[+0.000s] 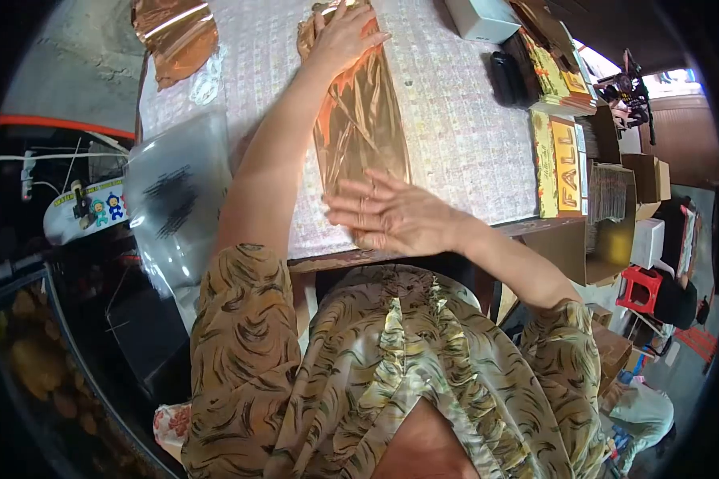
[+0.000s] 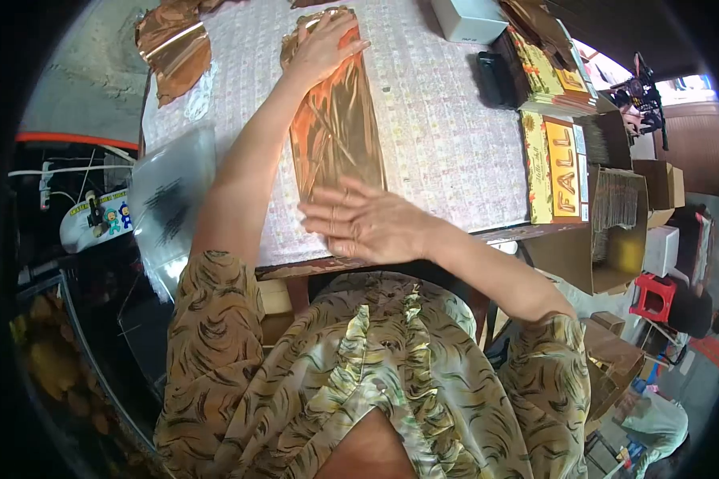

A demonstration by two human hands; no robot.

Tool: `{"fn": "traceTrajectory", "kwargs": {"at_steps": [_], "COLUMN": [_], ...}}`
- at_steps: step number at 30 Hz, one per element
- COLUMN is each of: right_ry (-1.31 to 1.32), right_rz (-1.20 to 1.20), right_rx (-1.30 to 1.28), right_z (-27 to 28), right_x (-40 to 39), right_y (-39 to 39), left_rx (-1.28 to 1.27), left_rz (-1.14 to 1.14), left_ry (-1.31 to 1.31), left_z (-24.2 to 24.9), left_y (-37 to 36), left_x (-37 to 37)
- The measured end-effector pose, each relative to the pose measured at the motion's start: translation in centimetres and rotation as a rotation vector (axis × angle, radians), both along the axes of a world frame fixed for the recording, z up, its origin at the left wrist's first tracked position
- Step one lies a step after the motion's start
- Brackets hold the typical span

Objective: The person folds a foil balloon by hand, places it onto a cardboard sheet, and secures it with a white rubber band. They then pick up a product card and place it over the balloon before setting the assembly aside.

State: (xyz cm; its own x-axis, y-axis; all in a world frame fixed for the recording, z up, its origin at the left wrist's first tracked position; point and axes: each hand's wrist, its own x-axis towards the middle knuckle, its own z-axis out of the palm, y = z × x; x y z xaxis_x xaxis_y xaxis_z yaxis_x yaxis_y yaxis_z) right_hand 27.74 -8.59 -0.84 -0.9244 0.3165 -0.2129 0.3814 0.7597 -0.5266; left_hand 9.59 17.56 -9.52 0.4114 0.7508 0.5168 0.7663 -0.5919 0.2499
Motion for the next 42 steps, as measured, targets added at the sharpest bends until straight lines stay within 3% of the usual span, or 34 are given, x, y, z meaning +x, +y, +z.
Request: {"fn": "traceTrajectory", "kwargs": {"at_steps": [2, 4, 5, 6, 8, 9, 11, 14, 26, 34, 40, 42], "right_ry": [0.146, 0.207, 0.221, 0.221, 0.54, 0.544, 0.284, 0.072, 0.127, 0.125, 0.125, 0.325], "right_rz": [0.001, 0.074, -0.014, -0.017, -0.781, -0.785, -0.908, -0.819, -0.692, -0.679, -0.433, -0.342], "right_rx": [-0.095, -0.329, -0.518, -0.509, -0.3, -0.299, 0.437, 0.553, 0.565, 0.573, 0.448, 0.349], "right_z": [-0.5, 0.9, 2.2, 3.1, 3.7, 2.4, -1.9, -3.8, -4.1, -4.0, -3.3, -3.3], "right_x": [0.9, 1.7, 2.2, 2.0, 0.8, 0.0, -2.2, -4.5, -4.1, -4.0, -2.3, -1.2], "right_y": [-1.4, -0.6, 0.5, 1.7, 4.0, 5.6, 8.6, 7.6, 5.8, 5.6, 2.6, 1.3], "left_rx": [0.001, -0.092, -0.116, -0.108, -0.187, -0.183, -0.199, -0.211, -0.252, -0.23, -0.179, -0.18], "left_rz": [0.041, 0.089, 0.093, 0.088, 0.09, 0.07, 0.07, 0.081, 0.046, 0.051, 0.068, 0.074], "left_ry": [0.07, 0.04, 0.026, 0.025, 0.018, -0.059, -0.03, -0.021, -0.091, 0.039, 0.046, 0.041], "left_z": [0.3, 0.8, 1.0, 1.4, 1.7, 1.0, 1.6, 1.7, 2.0, 2.5, 1.9, 1.8], "left_y": [0.5, -0.4, -0.5, -0.6, -1.0, -0.7, -0.7, -0.8, -0.5, -1.1, -1.1, -1.3], "left_x": [0.4, 0.7, 0.8, 0.8, 0.8, 0.7, 0.7, 0.8, 0.3, 0.3, 0.5, 0.7]}}
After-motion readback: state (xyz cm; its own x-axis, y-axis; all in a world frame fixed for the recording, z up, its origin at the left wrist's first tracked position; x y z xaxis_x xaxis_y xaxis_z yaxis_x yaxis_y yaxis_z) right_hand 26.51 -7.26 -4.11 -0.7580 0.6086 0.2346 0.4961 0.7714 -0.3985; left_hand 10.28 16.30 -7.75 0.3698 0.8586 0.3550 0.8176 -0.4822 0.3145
